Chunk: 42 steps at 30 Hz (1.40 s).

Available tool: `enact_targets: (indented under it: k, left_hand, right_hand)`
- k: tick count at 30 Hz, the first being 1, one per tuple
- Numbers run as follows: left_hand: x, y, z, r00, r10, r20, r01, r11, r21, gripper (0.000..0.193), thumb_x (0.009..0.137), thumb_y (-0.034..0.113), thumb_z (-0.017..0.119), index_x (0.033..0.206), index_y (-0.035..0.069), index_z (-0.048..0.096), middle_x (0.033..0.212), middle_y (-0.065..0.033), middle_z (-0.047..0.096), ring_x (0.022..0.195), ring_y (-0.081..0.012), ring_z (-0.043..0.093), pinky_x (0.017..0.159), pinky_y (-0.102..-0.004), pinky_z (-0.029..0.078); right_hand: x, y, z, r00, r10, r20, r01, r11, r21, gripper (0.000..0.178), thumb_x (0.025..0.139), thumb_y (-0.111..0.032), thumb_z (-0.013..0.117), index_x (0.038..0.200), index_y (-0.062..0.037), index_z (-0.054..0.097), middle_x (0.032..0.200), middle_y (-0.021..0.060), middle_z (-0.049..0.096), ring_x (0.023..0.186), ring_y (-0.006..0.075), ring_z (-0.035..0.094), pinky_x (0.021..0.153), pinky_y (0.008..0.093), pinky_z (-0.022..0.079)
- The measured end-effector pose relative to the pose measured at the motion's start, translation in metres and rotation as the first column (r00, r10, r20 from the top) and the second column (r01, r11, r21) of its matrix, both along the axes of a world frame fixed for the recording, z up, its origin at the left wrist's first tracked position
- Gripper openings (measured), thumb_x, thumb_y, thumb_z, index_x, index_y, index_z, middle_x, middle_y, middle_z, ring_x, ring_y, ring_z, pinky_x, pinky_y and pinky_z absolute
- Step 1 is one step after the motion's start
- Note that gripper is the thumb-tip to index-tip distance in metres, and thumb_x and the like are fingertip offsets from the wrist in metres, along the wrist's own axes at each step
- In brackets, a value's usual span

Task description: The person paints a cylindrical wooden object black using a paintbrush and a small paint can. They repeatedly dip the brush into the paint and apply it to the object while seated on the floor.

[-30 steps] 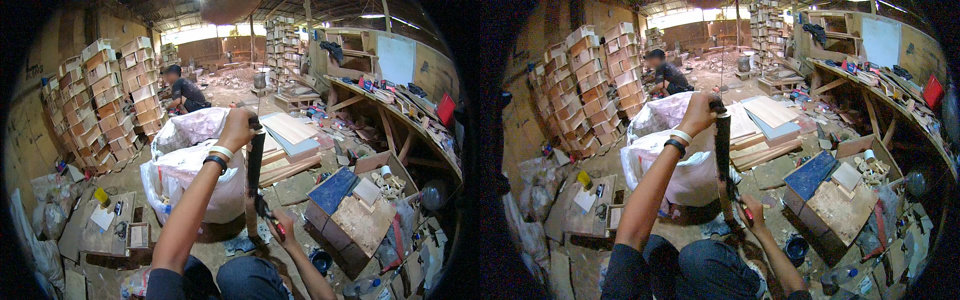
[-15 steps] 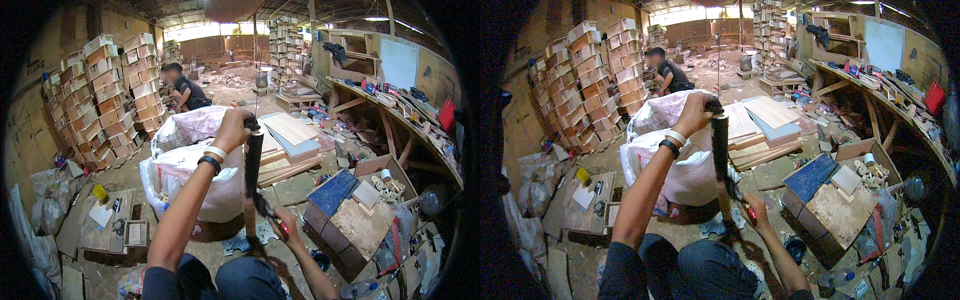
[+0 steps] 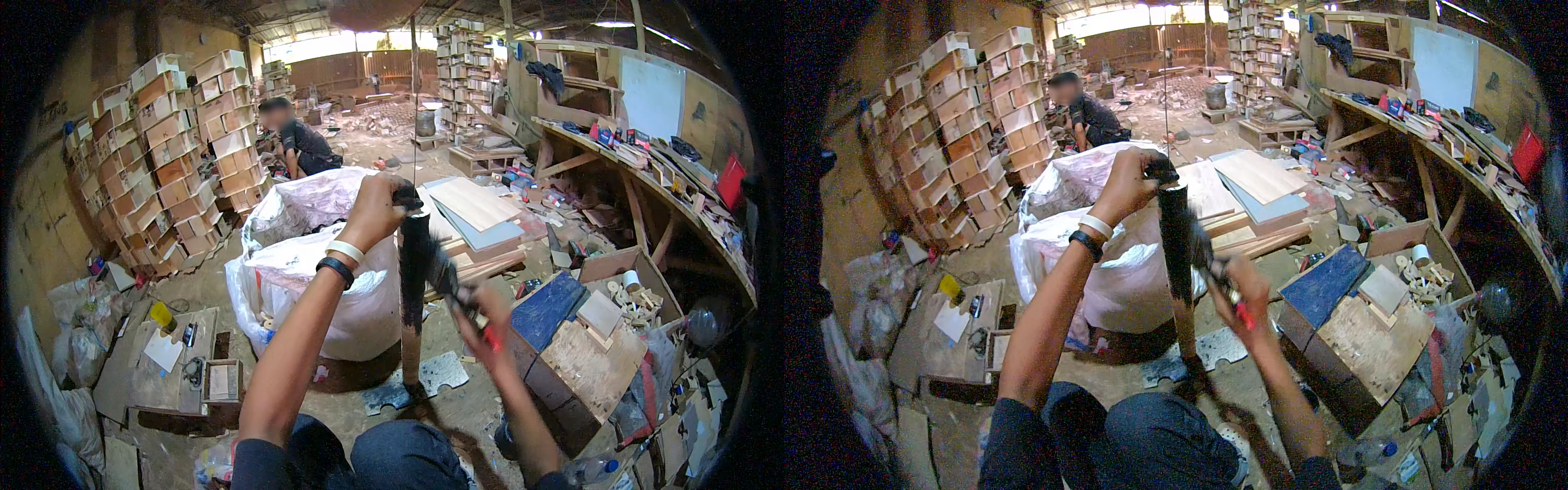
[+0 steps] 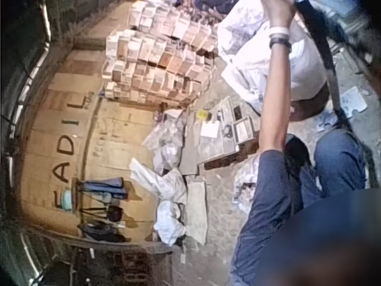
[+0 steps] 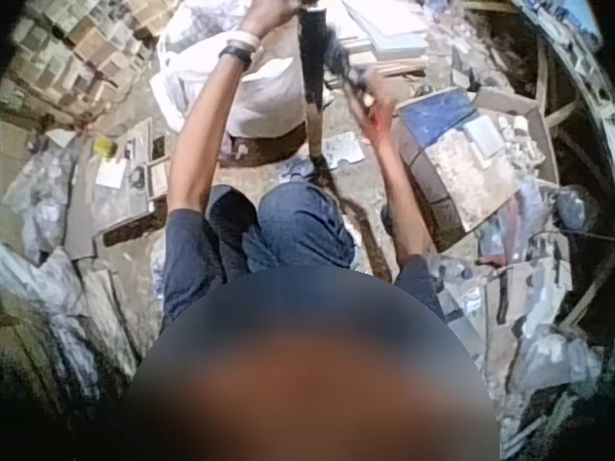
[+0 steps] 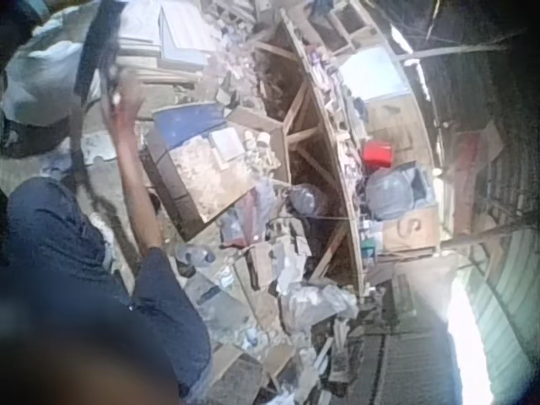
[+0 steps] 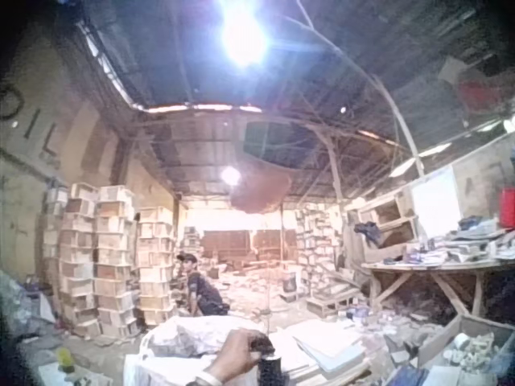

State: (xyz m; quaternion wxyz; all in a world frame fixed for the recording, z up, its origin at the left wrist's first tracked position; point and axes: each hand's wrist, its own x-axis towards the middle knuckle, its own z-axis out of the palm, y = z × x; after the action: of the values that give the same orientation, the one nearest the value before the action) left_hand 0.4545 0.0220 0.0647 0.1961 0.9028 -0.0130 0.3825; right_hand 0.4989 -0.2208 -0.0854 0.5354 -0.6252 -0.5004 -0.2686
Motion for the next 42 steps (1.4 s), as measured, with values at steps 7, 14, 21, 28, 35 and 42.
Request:
enact_targets:
  k: [7,14,21,28,35,42]
  left_hand:
    - [0.000,-0.002,-0.002,1.000,0.018,0.004,-0.018,0.998,0.055,0.026,0.069,-0.007,0.068,0.093,-0.003,0.076,0.085,-0.0220,0.073,0.075,-0.0290,0.073,0.072,-0.0351,0.055]
    - [0.002,0.002,0.001,1.000,-0.022,0.004,0.021,0.988,0.152,0.027,0.068,-0.007,0.069,0.094,-0.004,0.074,0.086,-0.0240,0.071,0.075,-0.0299,0.072,0.071,-0.0359,0.054]
    - [0.006,-0.002,0.001,0.995,-0.097,0.026,0.094,0.991,0.093,0.014,0.070,-0.006,0.070,0.084,-0.005,0.071,0.080,-0.0249,0.068,0.068,-0.0311,0.069,0.065,-0.0381,0.052]
    - [0.010,-0.002,0.000,0.993,-0.099,0.060,0.088,0.983,0.160,0.010,0.072,0.000,0.072,0.082,-0.001,0.074,0.078,-0.0234,0.069,0.067,-0.0360,0.069,0.065,-0.0396,0.054]
    - [0.014,-0.003,0.001,0.997,-0.069,0.037,0.064,0.990,0.129,0.007,0.075,0.006,0.074,0.077,-0.001,0.073,0.076,-0.0226,0.068,0.066,-0.0380,0.067,0.070,-0.0408,0.055]
    - [0.015,-0.009,-0.001,0.998,0.003,0.062,-0.014,0.984,0.180,0.009,0.073,0.008,0.076,0.074,0.000,0.072,0.074,-0.0230,0.066,0.068,-0.0407,0.066,0.079,-0.0444,0.055]
  right_hand:
    - [-0.034,-0.004,-0.125,0.969,0.189,-0.159,-0.219,0.956,-0.195,0.021,0.083,-0.004,0.071,0.099,-0.0001,0.058,0.088,0.0215,0.057,0.083,0.0433,0.060,0.069,0.0462,0.047]
    - [-0.021,0.007,0.014,0.998,-0.066,-0.023,0.066,0.998,0.018,0.017,0.084,-0.003,0.072,0.096,-0.0017,0.060,0.088,0.0184,0.060,0.079,0.0381,0.061,0.067,0.0454,0.049]
    - [-0.049,0.009,-0.006,0.999,0.004,0.040,-0.001,0.997,-0.073,0.021,0.081,0.000,0.072,0.095,-0.0032,0.057,0.086,0.0166,0.059,0.079,0.0386,0.062,0.066,0.0447,0.048]
    - [-0.037,0.015,0.007,0.997,-0.011,0.077,0.014,0.999,-0.046,0.022,0.081,0.003,0.073,0.095,-0.0018,0.058,0.087,0.0172,0.061,0.079,0.0363,0.064,0.065,0.0434,0.049]
    - [-0.053,0.008,0.013,0.988,-0.035,0.149,0.045,0.997,-0.063,0.021,0.081,0.002,0.074,0.095,-0.0006,0.058,0.089,0.0187,0.063,0.076,0.0360,0.064,0.064,0.0408,0.050]
    - [-0.040,0.010,0.030,0.994,-0.030,0.108,0.042,0.994,-0.104,0.022,0.081,0.001,0.066,0.102,-0.0023,0.058,0.090,0.0208,0.057,0.081,0.0438,0.060,0.068,0.0494,0.047]
